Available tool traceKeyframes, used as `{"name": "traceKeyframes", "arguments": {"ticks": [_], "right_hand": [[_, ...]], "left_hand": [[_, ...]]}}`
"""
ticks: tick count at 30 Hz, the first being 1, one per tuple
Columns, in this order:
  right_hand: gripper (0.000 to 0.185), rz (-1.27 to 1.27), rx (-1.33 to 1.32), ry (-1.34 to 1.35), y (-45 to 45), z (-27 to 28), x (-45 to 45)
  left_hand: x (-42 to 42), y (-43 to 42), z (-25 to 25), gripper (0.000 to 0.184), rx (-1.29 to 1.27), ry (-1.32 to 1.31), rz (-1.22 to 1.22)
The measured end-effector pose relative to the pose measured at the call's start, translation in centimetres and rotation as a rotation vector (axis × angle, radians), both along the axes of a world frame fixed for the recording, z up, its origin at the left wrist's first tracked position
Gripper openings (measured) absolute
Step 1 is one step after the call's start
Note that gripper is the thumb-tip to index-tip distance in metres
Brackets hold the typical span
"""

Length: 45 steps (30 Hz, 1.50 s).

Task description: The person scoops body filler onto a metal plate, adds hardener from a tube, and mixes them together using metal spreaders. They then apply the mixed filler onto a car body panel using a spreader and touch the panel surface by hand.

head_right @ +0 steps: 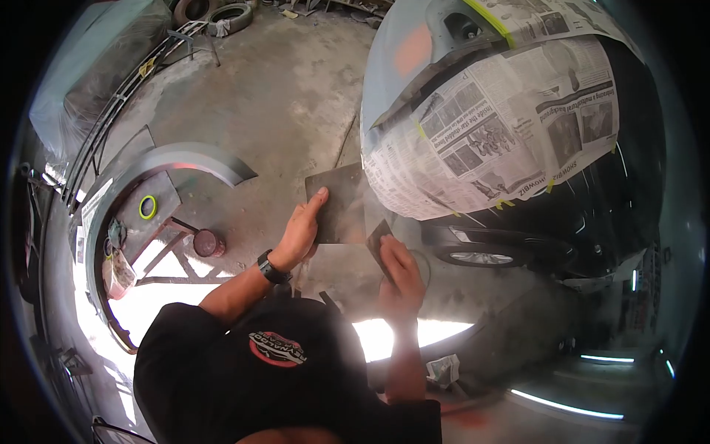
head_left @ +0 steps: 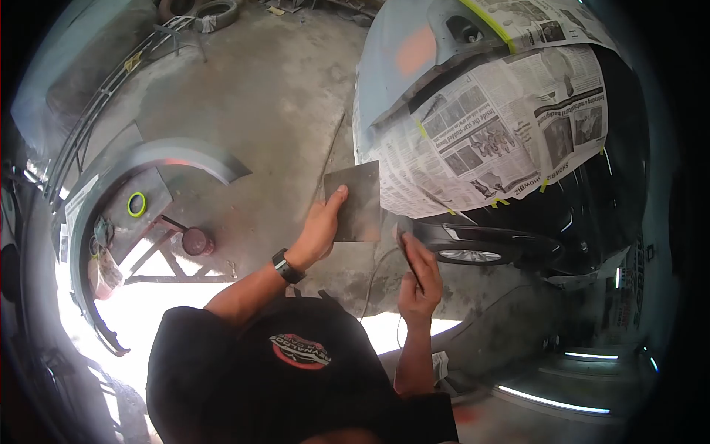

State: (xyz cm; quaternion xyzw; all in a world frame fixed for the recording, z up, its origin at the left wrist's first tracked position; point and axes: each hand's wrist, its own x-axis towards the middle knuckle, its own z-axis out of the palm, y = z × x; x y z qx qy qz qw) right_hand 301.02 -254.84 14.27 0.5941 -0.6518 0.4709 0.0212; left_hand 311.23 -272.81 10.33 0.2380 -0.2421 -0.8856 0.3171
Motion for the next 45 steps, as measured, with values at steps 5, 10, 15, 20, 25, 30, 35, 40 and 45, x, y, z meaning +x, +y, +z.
{"name": "traceKeyframes", "arguments": {"ticks": [5,10,15,20,25,30,35,40,45], "right_hand": [[0.067,0.041,0.094,0.199,-1.5,-1.1,1.0],[0.069,-0.110,0.565,0.504,1.1,-5.6,-2.4],[0.052,-0.167,0.427,-0.056,2.9,-6.5,-1.9],[0.042,-0.316,0.336,-0.221,3.4,-5.5,-0.5],[0.039,-0.431,0.378,-0.271,6.1,-7.2,-0.5],[0.040,-0.410,0.382,-0.370,7.6,-9.0,0.5],[0.044,-0.314,0.247,-0.441,6.6,-9.4,2.4],[0.035,-0.627,0.113,-0.633,9.7,-9.6,2.1],[0.036,-1.040,-0.035,-0.870,17.2,-10.9,2.8]], "left_hand": [[1.0,1.3,0.3,0.030,-0.043,0.058,-0.133],[1.8,0.3,-0.3,0.026,-0.056,0.161,-0.109],[2.4,-1.1,-2.8,0.029,-0.140,0.153,0.006],[4.3,-1.6,-5.2,0.031,-0.153,0.045,0.108],[9.0,-4.2,-7.2,0.032,-0.138,-0.121,0.270],[11.5,-4.1,-11.0,0.039,-0.209,-0.329,0.217],[8.8,-1.3,-12.8,0.041,-0.058,-0.264,0.033],[3.7,1.9,-12.5,0.046,-0.200,-0.281,-0.407],[-3.7,7.1,-9.0,0.041,-0.302,-0.250,-0.733]]}}
